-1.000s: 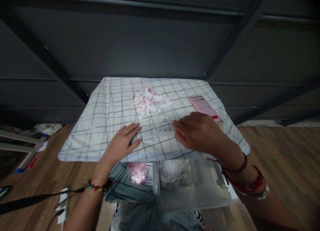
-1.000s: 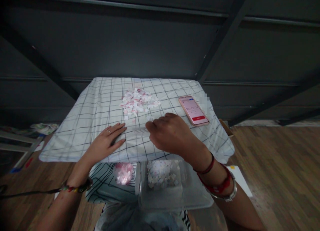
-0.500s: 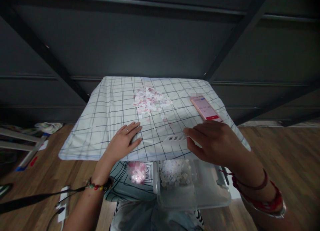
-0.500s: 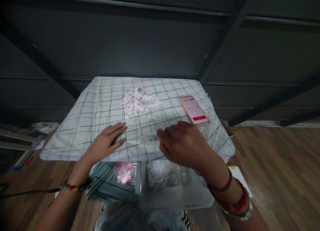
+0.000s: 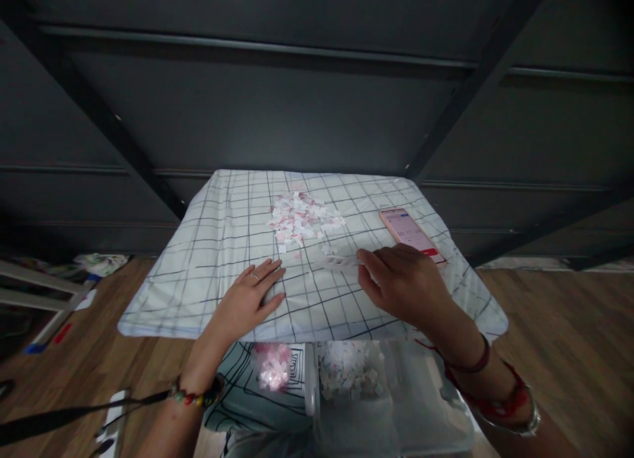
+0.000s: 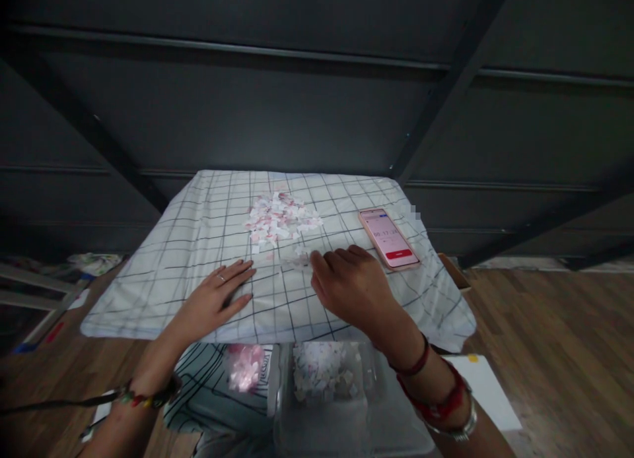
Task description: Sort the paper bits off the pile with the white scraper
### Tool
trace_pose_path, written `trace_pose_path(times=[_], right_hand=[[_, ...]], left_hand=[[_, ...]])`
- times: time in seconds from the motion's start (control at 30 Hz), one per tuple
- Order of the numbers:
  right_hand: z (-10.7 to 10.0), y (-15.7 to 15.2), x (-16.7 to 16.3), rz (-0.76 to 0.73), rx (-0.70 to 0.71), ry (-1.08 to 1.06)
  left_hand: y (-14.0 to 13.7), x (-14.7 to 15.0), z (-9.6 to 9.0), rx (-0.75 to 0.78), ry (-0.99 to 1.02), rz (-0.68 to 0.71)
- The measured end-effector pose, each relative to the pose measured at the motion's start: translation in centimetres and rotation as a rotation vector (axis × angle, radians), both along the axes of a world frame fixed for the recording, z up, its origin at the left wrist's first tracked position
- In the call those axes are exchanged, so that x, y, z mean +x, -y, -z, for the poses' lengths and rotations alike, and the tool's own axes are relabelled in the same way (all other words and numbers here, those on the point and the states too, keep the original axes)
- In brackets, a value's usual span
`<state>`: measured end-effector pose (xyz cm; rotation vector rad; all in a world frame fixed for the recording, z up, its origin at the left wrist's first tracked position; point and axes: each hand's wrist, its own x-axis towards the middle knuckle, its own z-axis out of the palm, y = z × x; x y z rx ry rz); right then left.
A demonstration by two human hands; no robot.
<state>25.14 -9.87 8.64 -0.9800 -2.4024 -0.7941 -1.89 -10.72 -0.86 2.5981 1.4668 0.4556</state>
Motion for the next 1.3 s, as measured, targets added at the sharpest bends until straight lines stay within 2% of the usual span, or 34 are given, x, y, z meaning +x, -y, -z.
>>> trace_pose_path(times=[0.17, 0.4, 0.7, 0.9, 1.13, 1.3], right_hand=[[0.3, -0.3, -0.8, -0.089, -0.024, 0.055], [-0.4, 0.1, 1.0, -0.185, -0.104, 0.047], [0.6, -0.6, 1.5, -0.199, -0.106, 0.022], [0.1, 0.9, 3.4, -0.277, -0.217, -0.013], [0.3, 1.3, 3.4, -0.269, -0.209, -0.037], [-0.3, 1.9, 3.6, -0.282, -0.262, -0.009]], left_hand=[[0.0, -0.1, 0.2, 0.008, -0.001, 0.0], [0.0, -0.2, 0.5, 0.023, -0.003, 0.007], [0.1, -0.2, 0.1, 0.022, -0.018, 0.014], [0.0, -0.2, 0.4, 0.037, 0.005, 0.008], [0.0, -0.2, 0.5, 0.031, 0.008, 0.002], [-0.1, -0.2, 0.6, 0.039, -0.006, 0.005]])
